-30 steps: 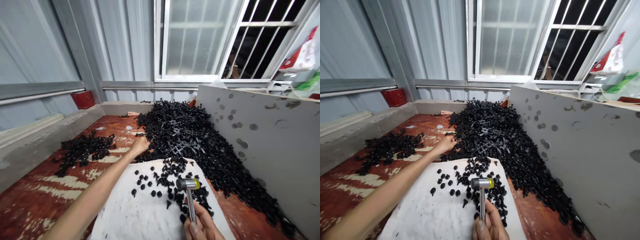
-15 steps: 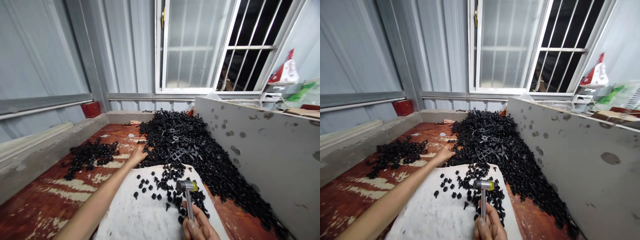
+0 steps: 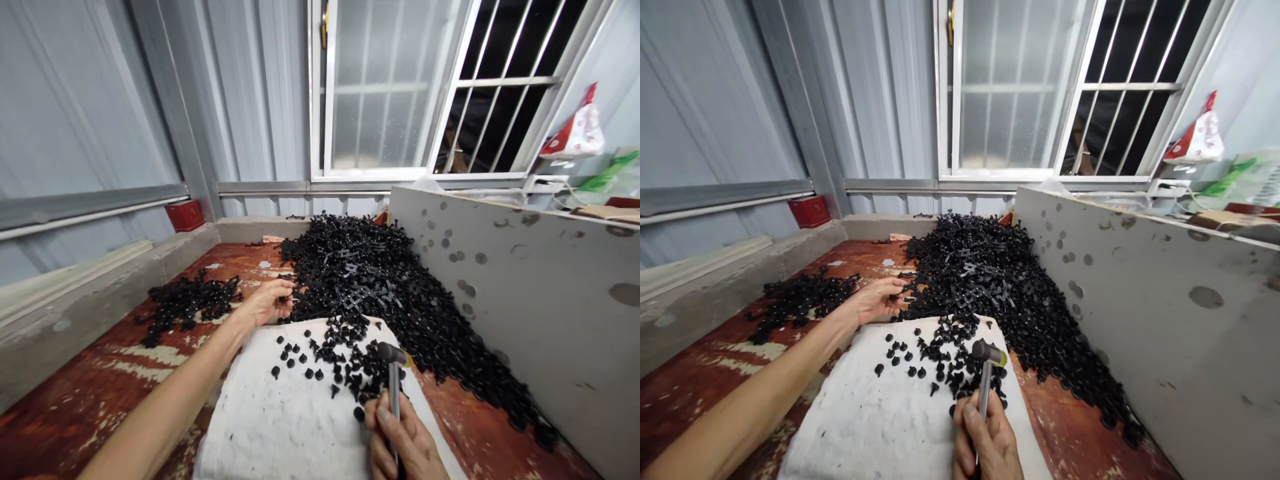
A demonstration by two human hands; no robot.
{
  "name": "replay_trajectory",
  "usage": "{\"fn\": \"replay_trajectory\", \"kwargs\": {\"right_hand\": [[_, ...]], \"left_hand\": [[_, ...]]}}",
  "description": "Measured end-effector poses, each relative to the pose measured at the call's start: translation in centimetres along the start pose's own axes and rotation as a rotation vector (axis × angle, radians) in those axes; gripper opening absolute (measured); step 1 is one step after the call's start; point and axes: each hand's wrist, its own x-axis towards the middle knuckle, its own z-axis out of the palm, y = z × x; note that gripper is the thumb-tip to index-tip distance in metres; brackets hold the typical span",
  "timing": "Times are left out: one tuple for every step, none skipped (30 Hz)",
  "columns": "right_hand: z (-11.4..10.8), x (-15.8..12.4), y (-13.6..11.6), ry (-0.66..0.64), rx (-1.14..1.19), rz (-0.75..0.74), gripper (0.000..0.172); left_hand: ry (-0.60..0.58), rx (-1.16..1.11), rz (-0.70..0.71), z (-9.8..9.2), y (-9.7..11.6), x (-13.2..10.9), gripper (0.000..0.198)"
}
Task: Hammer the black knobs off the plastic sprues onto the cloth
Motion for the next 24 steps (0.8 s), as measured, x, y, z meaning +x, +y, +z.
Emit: {"fn": "replay_trajectory", "kwargs": {"right_hand": [[0.0, 0.0, -0.1, 0.015, 0.019, -0.009, 0.040], [0.1, 0.0, -0.2, 0.034, 0.037, -0.029, 0.038], [0.1, -0.1, -0.4, 0.064, 0.055, -0.060, 0.038], [0.2, -0.1, -0.5, 0.071, 0.047, -0.072, 0.038], [0.2, -0.1, -0.6, 0.058, 0.037, -0.077, 0.039], [0.2, -0.1, -0.6, 0.048, 0.027, -0.077, 0.039], [0.1, -0.2, -0.7, 0.025, 0.009, -0.055, 0.038], [0.1, -0.2, -0.7, -0.010, -0.002, -0.025, 0.037], [0.0, -0.2, -0.7, -0.038, -0.011, 0.004, 0.037], [-0.1, -0.3, -0.7, -0.064, -0.019, 0.031, 0.038], [-0.2, -0.3, -0.6, -0.083, -0.022, 0.050, 0.039], [-0.3, -0.4, -0.6, -0.092, -0.024, 0.058, 0.039], [-0.3, -0.4, -0.5, -0.095, -0.021, 0.056, 0.039], [-0.4, -0.4, -0.5, -0.091, -0.015, 0.047, 0.038], [-0.4, -0.4, -0.4, -0.082, -0.006, 0.033, 0.038], [-0.4, -0.4, -0.4, -0.071, 0.005, 0.018, 0.038], [-0.4, -0.4, -0.4, -0.062, 0.014, 0.005, 0.038], [-0.4, -0.4, -0.4, -0.056, 0.021, -0.003, 0.037], [-0.4, -0.4, -0.4, -0.056, 0.025, -0.006, 0.036], [-0.4, -0.4, -0.5, -0.060, 0.026, -0.004, 0.036], [-0.4, -0.4, -0.5, -0.065, 0.027, 0.001, 0.035], [-0.4, -0.4, -0.5, -0.070, 0.028, 0.005, 0.035], [-0.4, -0.4, -0.5, -0.073, 0.031, 0.008, 0.035], [-0.4, -0.5, -0.5, -0.073, 0.037, 0.009, 0.035]], "left_hand": [[-0.068, -0.017, 0.000, 0.3, -0.2, -1.5, 0.021], [-0.136, -0.022, -0.006, 0.7, -0.6, -3.1, 0.022], [-0.203, -0.019, -0.014, 1.2, -0.9, -4.6, 0.023], [-0.286, 0.002, -0.012, 1.7, -1.3, -5.9, 0.023], [-0.396, 0.066, 0.030, 2.2, -1.6, -7.1, 0.023], [-0.482, 0.122, 0.060, 2.7, -1.7, -8.1, 0.022], [-0.547, 0.169, 0.077, 3.1, -1.9, -8.8, 0.021], [-0.581, 0.205, 0.090, 3.5, -1.9, -9.2, 0.020], [-0.579, 0.212, 0.094, 3.9, -2.0, -9.5, 0.019], [-0.543, 0.180, 0.097, 4.3, -2.1, -9.6, 0.020], [-0.474, 0.107, 0.099, 4.8, -2.3, -9.6, 0.021], [-0.377, -0.007, 0.093, 5.3, -2.6, -9.7, 0.025], [-0.265, -0.144, 0.069, 5.8, -2.9, -9.8, 0.030], [-0.157, -0.284, 0.023, 6.4, -3.3, -10.0, 0.034], [-0.072, -0.405, -0.038, 7.1, -3.8, -10.3, 0.037], [-0.033, -0.491, -0.113, 7.8, -4.2, -10.7, 0.037], [-0.051, -0.545, -0.184, 8.4, -4.7, -11.2, 0.037], [-0.108, -0.574, -0.243, 9.1, -5.1, -11.7, 0.037], [-0.187, -0.580, -0.278, 9.7, -5.4, -12.2, 0.037], [-0.260, -0.571, -0.285, 10.2, -5.6, -12.6, 0.038], [-0.307, -0.549, -0.266, 10.7, -5.8, -12.9, 0.040], [-0.337, -0.518, -0.235, 10.9, -5.9, -13.0, 0.042], [-0.352, -0.484, -0.204, 11.0, -6.0, -13.1, 0.044], [-0.358, -0.450, -0.179, 10.9, -6.0, -13.0, 0.045]]}}
